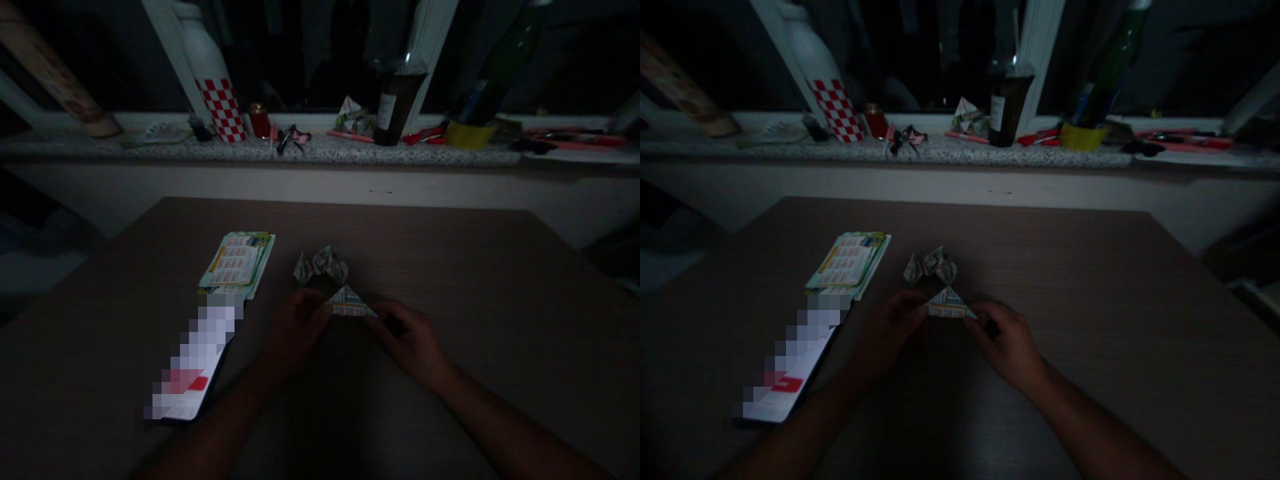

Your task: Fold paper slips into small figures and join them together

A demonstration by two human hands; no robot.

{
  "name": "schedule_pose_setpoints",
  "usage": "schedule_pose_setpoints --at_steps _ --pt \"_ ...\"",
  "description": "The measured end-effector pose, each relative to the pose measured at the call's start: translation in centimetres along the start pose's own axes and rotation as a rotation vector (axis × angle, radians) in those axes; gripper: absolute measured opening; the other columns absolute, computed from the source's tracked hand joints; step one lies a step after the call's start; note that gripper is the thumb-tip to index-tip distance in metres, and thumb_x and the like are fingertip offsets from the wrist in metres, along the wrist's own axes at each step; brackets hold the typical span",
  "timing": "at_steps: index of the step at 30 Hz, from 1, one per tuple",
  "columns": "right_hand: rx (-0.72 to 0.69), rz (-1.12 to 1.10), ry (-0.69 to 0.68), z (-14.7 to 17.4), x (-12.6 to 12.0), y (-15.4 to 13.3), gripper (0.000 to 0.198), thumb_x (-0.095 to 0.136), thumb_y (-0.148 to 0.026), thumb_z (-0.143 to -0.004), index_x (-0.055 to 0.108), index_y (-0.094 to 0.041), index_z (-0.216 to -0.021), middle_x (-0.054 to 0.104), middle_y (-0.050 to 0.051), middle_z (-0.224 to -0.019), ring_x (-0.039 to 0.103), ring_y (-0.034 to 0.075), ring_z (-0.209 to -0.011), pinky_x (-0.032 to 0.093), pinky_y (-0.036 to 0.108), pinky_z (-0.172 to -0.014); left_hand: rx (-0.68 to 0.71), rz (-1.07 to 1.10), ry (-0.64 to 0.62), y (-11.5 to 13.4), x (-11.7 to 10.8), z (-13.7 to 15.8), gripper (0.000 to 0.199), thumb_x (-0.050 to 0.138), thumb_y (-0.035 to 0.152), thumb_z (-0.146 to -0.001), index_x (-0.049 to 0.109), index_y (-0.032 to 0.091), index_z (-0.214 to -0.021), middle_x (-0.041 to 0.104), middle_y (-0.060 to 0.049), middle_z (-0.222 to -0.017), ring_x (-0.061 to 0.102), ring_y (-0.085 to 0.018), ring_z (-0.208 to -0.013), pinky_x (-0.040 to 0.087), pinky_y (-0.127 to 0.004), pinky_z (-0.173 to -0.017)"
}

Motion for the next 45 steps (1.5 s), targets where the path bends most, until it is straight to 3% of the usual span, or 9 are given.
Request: schedule_pose_setpoints --at_steps 3,7,19,29,45 --pt "0.005 -0.005 0.02 0.0 0.0 0.0 0.015 0.058 -0.03 -0.085 0.064 -0.018 -0.091 0.06 0.001 -0.069 0.057 0.014 -0.063 0.046 0.025 -0.06 0.089 -0.134 0.06 0.2 -0.3 0.3 0.031 0.069 0.035 -0.071 0.059 0.017 -0.094 0.066 -0.004 -0.086 0.062 -0.016 -0.077 0.048 -0.026 -0.066" --pt "0.012 -0.012 0.025 0.1 0.0 0.2 0.016 0.058 -0.031 -0.085 0.064 -0.018 -0.093 0.061 0.001 -0.07 0.058 0.014 -0.063 0.046 0.025 -0.06 0.108 -0.275 0.042 0.3 -0.3 0.5 0.03 0.069 0.037 -0.071 0.06 0.018 -0.093 0.065 -0.002 -0.079 0.06 -0.016 -0.069 0.046 -0.026 -0.061" --pt "-0.003 -0.017 0.027 0.1 0.0 0.2 0.016 0.058 -0.031 -0.085 0.064 -0.018 -0.093 0.063 0.002 -0.072 0.059 0.015 -0.065 0.047 0.026 -0.061 0.155 -0.342 0.028 0.5 -0.3 0.4 0.021 0.064 0.033 -0.075 0.061 0.018 -0.089 0.064 -0.002 -0.08 0.059 -0.017 -0.073 0.044 -0.027 -0.064" --pt "0.002 -0.003 0.024 0.1 0.1 0.1 0.015 0.057 -0.031 -0.085 0.064 -0.019 -0.091 0.061 0.001 -0.069 0.058 0.014 -0.062 0.047 0.026 -0.059 0.253 -0.526 0.001 0.5 0.2 0.5 0.013 0.06 0.031 -0.078 0.063 0.02 -0.083 0.063 -0.003 -0.079 0.057 -0.018 -0.072 0.041 -0.028 -0.064" --pt "-0.165 0.077 -0.039 0.1 0.3 -1.4 0.009 0.052 -0.024 -0.088 0.06 -0.019 -0.089 0.063 0.003 -0.069 0.058 0.016 -0.063 0.046 0.028 -0.061 0.468 -0.772 -0.184 0.1 1.8 1.5 0.018 0.048 0.034 -0.087 0.058 0.019 -0.089 0.062 -0.005 -0.084 0.056 -0.018 -0.073 0.04 -0.029 -0.066"
Point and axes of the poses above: each hand's wrist, its own z-axis away from the middle knuckle, its own x-axis out of the palm, y = z × x, the point moved 3 cm from there along -z, towards the middle knuckle
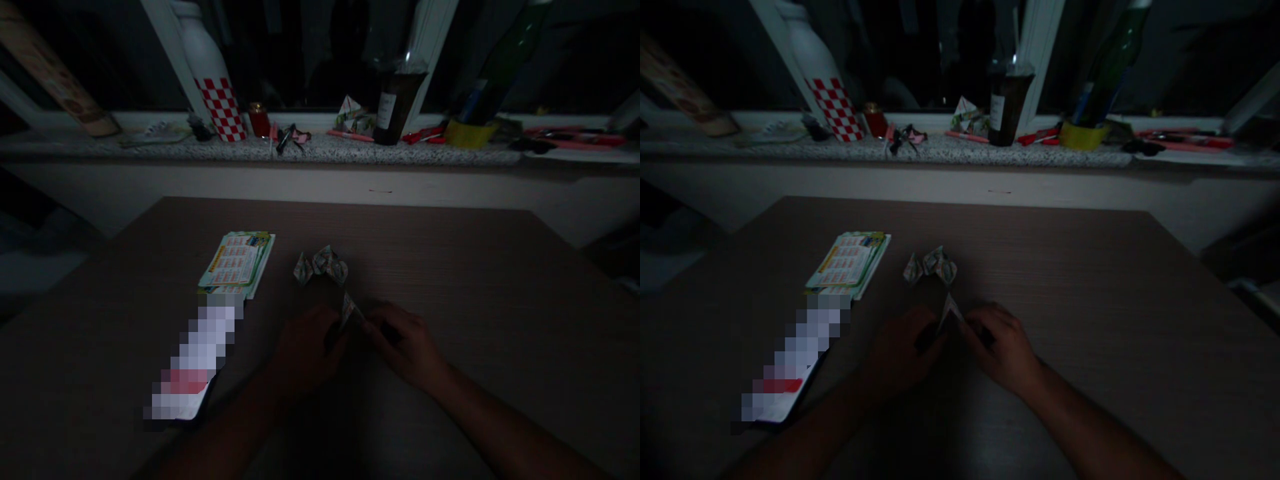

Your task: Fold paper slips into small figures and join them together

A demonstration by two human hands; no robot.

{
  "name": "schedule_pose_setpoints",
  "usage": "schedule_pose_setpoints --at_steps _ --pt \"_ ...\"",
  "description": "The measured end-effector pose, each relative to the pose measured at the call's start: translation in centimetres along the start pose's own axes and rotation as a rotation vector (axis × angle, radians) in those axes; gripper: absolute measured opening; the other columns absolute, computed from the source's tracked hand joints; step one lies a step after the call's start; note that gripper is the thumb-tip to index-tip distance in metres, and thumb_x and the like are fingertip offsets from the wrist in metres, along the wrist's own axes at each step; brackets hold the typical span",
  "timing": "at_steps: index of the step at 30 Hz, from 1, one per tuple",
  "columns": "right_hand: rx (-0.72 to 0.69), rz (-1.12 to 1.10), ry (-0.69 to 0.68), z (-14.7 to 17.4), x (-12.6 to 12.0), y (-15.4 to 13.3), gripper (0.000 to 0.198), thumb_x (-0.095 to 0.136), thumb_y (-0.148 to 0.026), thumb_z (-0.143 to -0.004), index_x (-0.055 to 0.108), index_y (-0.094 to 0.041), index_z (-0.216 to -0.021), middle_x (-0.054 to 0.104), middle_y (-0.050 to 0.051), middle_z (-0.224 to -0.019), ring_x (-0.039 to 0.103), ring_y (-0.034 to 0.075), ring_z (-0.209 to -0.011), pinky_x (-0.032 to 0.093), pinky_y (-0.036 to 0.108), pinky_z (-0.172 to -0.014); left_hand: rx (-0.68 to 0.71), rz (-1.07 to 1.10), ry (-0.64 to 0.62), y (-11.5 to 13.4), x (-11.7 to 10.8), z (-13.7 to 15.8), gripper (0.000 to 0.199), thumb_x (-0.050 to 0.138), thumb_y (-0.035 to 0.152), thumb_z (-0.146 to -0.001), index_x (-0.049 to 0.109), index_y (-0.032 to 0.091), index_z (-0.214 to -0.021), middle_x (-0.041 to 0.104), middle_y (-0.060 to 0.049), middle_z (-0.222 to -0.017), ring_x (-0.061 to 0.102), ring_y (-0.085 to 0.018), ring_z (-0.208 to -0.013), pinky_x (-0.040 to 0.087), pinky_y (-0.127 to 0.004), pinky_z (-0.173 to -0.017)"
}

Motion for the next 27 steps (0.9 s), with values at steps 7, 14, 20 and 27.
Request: schedule_pose_setpoints --at_steps 7,14,20,27 --pt "-0.064 -0.006 -0.069 0.1 0.4 -0.6 0.007 0.053 -0.023 -0.087 0.06 -0.02 -0.087 0.065 0.003 -0.073 0.059 0.017 -0.068 0.045 0.029 -0.065 0.07 -0.113 -0.049 0.8 0.3 0.0 0.013 0.049 0.026 -0.084 0.056 0.017 -0.092 0.061 -0.007 -0.088 0.056 -0.021 -0.079 0.04 -0.031 -0.066" --pt "-0.145 -0.025 -0.157 0.2 0.6 -1.2 0.011 0.047 -0.021 -0.089 0.058 -0.019 -0.089 0.064 0.004 -0.075 0.055 0.017 -0.071 0.042 0.032 -0.07 0.107 -0.168 -0.061 1.5 0.5 0.2 0.018 0.054 0.032 -0.08 0.055 0.018 -0.092 0.06 -0.006 -0.086 0.056 -0.02 -0.078 0.04 -0.031 -0.066" --pt "-0.191 -0.094 -0.164 0.2 0.3 -1.7 0.015 0.043 -0.016 -0.089 0.058 -0.017 -0.09 0.063 0.005 -0.078 0.055 0.017 -0.072 0.042 0.033 -0.07 0.145 -0.04 -0.024 1.3 0.2 0.3 0.017 0.045 0.028 -0.087 0.057 0.015 -0.088 0.06 -0.006 -0.083 0.055 -0.018 -0.075 0.04 -0.029 -0.067" --pt "0.171 -0.21 0.141 0.4 -0.6 0.5 0.012 0.053 -0.025 -0.087 0.062 -0.018 -0.085 0.062 0.002 -0.068 0.057 0.014 -0.062 0.044 0.025 -0.058 -0.135 0.368 -0.06 -0.5 -0.5 0.1 0.029 0.045 0.037 -0.09 0.063 0.014 -0.088 0.059 -0.001 -0.071 0.052 -0.013 -0.065 0.037 -0.024 -0.06"
Point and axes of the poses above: each hand's wrist, its own z-axis away from the middle knuckle, its own x-axis out of the palm, y = z × x, the point moved 3 cm from there along -z, towards the middle knuckle
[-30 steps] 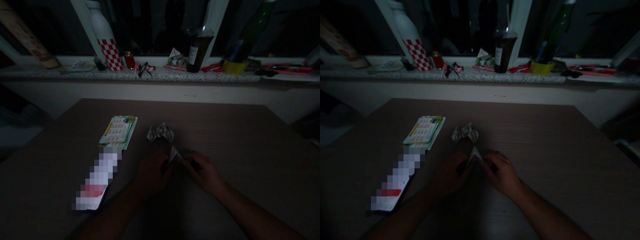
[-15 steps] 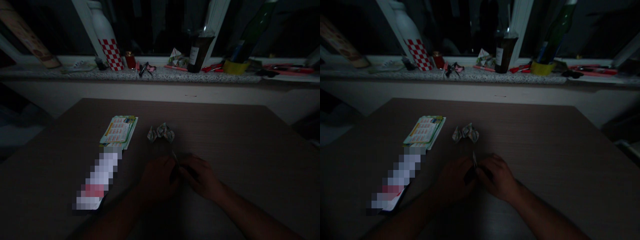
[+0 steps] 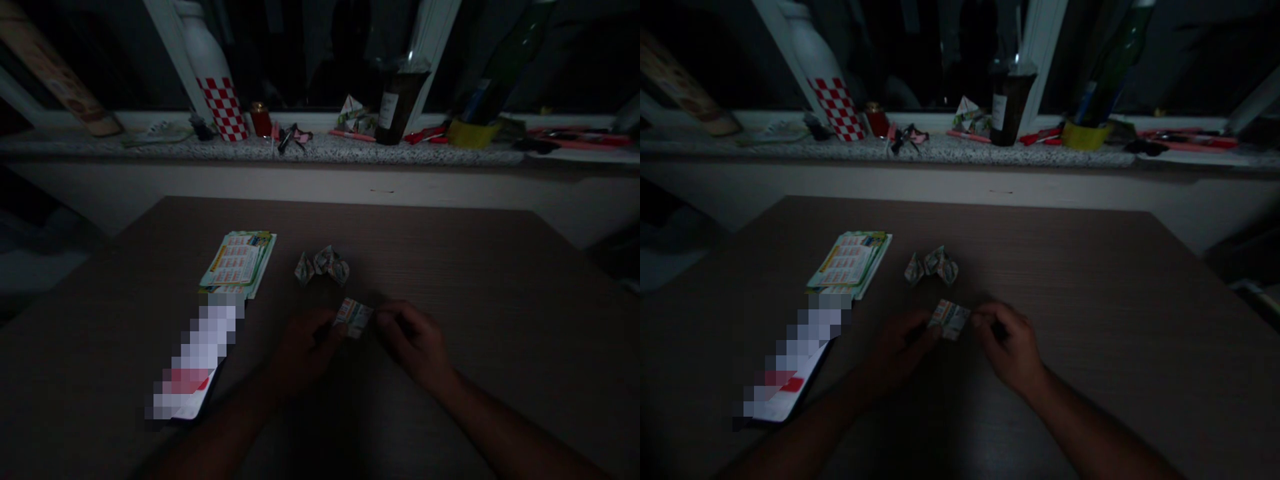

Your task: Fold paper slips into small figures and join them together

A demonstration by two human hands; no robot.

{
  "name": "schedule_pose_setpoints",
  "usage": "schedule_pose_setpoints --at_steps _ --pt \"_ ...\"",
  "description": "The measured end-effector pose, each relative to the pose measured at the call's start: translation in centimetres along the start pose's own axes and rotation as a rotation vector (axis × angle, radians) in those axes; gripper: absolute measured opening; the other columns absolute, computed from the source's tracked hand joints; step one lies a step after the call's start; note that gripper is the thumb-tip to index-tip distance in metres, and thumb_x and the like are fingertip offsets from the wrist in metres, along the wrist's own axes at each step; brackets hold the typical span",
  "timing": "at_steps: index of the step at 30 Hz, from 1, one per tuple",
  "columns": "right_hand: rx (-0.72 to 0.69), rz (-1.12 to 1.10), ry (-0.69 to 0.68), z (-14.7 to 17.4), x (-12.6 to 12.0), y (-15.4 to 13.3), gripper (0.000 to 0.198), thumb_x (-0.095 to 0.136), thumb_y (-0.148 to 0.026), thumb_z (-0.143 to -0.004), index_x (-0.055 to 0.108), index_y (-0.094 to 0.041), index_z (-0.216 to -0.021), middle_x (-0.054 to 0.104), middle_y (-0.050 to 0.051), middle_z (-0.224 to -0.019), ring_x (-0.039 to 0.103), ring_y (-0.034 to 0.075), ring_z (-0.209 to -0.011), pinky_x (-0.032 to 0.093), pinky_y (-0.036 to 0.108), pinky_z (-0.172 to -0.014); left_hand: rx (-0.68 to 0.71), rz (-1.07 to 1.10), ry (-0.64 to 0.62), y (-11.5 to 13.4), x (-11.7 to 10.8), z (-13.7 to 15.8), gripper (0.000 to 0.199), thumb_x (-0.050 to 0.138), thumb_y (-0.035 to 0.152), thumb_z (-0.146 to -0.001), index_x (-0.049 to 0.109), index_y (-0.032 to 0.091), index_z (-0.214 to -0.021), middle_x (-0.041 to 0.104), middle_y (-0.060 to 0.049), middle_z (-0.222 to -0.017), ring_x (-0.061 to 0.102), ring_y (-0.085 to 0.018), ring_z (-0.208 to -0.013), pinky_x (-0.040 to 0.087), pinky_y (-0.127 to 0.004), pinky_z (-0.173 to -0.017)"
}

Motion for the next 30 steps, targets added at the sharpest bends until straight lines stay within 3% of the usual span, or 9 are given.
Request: schedule_pose_setpoints --at_steps 3,8,11,22,30 --pt "0.132 -0.148 0.006 -0.1 0.2 0.9 0.014 0.059 -0.03 -0.084 0.063 -0.018 -0.089 0.063 0.001 -0.068 0.058 0.013 -0.062 0.046 0.024 -0.056 -0.091 0.212 -0.091 -0.4 0.0 -0.3 0.031 0.046 0.039 -0.089 0.064 0.014 -0.092 0.06 -0.001 -0.073 0.052 -0.013 -0.066 0.037 -0.022 -0.059" --pt "0.24 -0.42 -0.224 0.0 1.3 1.0 0.018 0.064 -0.031 -0.081 0.065 -0.019 -0.093 0.068 0.002 -0.074 0.062 0.013 -0.064 0.048 0.022 -0.057 -0.111 0.295 -0.174 -0.4 0.1 -0.3 0.03 0.051 0.038 -0.086 0.063 0.012 -0.078 0.053 0.002 -0.064 0.045 -0.009 -0.059 0.032 -0.02 -0.055" --pt "0.288 -0.478 -0.283 0.1 1.6 0.8 0.017 0.067 -0.032 -0.079 0.067 -0.017 -0.087 0.069 0.002 -0.071 0.062 0.012 -0.061 0.048 0.021 -0.056 -0.122 0.329 -0.209 -0.5 0.3 -0.2 0.032 0.052 0.04 -0.086 0.062 0.012 -0.074 0.051 0.003 -0.061 0.043 -0.008 -0.056 0.031 -0.019 -0.052" --pt "0.348 -0.608 -0.264 0.5 1.6 -0.1 0.018 0.07 -0.033 -0.076 0.068 -0.016 -0.07 0.068 0.001 -0.058 0.061 0.011 -0.049 0.047 0.019 -0.046 -0.166 0.404 -0.231 -0.8 0.5 0.1 0.035 0.054 0.042 -0.084 0.058 0.013 -0.065 0.052 0.002 -0.054 0.046 -0.008 -0.049 0.032 -0.018 -0.047" --pt "0.323 -0.612 -0.302 0.5 1.9 0.4 0.01 0.07 -0.028 -0.077 0.068 -0.018 -0.077 0.07 0.001 -0.067 0.063 0.01 -0.058 0.049 0.017 -0.054 -0.035 0.284 -0.214 -0.5 0.1 -0.1 0.035 0.052 0.04 -0.085 0.056 0.012 -0.064 0.046 0.004 -0.055 0.041 -0.007 -0.051 0.029 -0.019 -0.049"
Point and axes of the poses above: each hand's wrist, its own z-axis away from the middle knuckle, its own x-axis out of the palm, y = z × x, the point moved 3 cm from there along -z, towards the middle knuckle
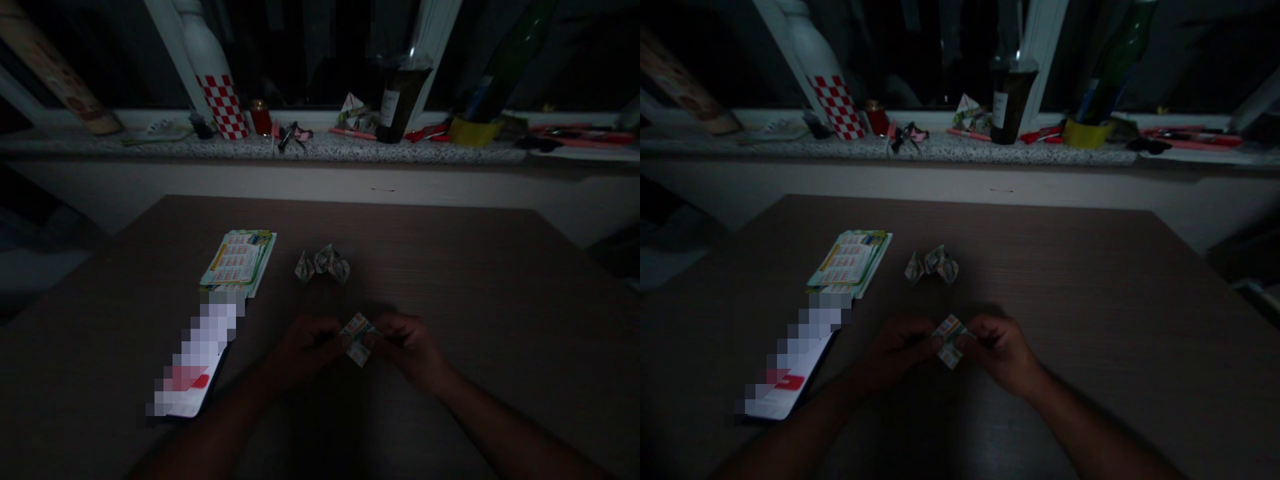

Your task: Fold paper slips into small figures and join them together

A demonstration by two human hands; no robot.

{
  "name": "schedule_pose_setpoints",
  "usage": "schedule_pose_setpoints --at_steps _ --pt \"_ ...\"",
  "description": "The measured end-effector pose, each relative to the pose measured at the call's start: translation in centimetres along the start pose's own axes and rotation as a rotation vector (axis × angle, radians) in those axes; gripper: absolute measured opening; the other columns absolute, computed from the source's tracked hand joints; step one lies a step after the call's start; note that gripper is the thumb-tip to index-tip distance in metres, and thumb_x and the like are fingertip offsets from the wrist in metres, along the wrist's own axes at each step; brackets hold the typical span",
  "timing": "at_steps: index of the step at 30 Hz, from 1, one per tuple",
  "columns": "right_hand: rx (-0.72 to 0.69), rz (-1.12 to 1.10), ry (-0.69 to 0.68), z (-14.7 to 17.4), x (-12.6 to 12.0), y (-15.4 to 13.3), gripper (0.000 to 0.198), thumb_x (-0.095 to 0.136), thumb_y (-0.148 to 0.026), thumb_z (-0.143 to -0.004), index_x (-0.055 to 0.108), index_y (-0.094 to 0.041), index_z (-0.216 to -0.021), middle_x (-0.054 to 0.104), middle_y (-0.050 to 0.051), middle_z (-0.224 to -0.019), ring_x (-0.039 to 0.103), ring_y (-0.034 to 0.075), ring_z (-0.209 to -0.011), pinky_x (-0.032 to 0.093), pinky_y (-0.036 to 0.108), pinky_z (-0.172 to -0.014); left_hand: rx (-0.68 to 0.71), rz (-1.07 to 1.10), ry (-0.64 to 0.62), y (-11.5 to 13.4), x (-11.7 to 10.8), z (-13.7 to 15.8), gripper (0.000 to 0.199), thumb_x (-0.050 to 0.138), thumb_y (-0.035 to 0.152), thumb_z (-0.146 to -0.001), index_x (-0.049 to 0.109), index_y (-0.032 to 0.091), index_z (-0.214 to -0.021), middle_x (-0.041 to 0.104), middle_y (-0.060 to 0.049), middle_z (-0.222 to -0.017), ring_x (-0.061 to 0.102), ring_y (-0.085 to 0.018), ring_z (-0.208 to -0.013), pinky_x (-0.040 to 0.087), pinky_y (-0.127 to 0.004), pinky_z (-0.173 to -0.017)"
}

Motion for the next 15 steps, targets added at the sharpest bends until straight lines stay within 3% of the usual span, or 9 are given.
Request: schedule_pose_setpoints --at_steps 3,6,10,15 --pt "-0.038 0.036 0.015 0.11 0.21 0.12 0.018 0.075 -0.025 -0.071 0.069 -0.019 -0.087 0.072 0.002 -0.077 0.066 0.012 -0.066 0.052 0.02 -0.059 0.063 -0.084 -0.047 0.7 -0.24 0.08 0.033 0.053 0.036 -0.084 0.057 0.013 -0.062 0.041 0.005 -0.053 0.037 -0.006 -0.051 0.027 -0.019 -0.049" --pt "-0.066 0.124 0.052 0.26 0.36 0.06 0.015 0.074 -0.026 -0.071 0.069 -0.019 -0.082 0.071 0.002 -0.071 0.065 0.013 -0.062 0.051 0.021 -0.056 0.087 -0.173 -0.097 1.11 -0.14 0.14 0.033 0.054 0.034 -0.084 0.057 0.012 -0.06 0.039 0.005 -0.052 0.036 -0.006 -0.051 0.026 -0.019 -0.049" --pt "-0.089 0.218 0.109 0.29 0.07 -0.07 0.014 0.07 -0.031 -0.075 0.067 -0.017 -0.072 0.066 0.002 -0.062 0.059 0.012 -0.055 0.047 0.021 -0.049 0.075 -0.186 -0.007 1.12 -0.2 -0.01 0.029 0.054 0.036 -0.084 0.066 0.013 -0.071 0.055 0.001 -0.06 0.048 -0.009 -0.058 0.033 -0.019 -0.054" --pt "-0.042 0.171 0.099 0.11 -0.29 0.46 0.016 0.069 -0.031 -0.076 0.065 -0.016 -0.073 0.059 -0.001 -0.057 0.05 0.008 -0.048 0.039 0.018 -0.043 -0.064 -0.049 0.086 0.56 -0.04 -0.37 0.024 0.058 0.035 -0.082 0.072 0.015 -0.083 0.07 -0.003 -0.074 0.06 -0.014 -0.069 0.042 -0.021 -0.061"
Point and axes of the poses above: each hand's wrist, its own z-axis away from the middle knuckle, its own x-axis out of the palm, y = z × x, the point moved 3 cm from there along -z, towards the middle knuckle
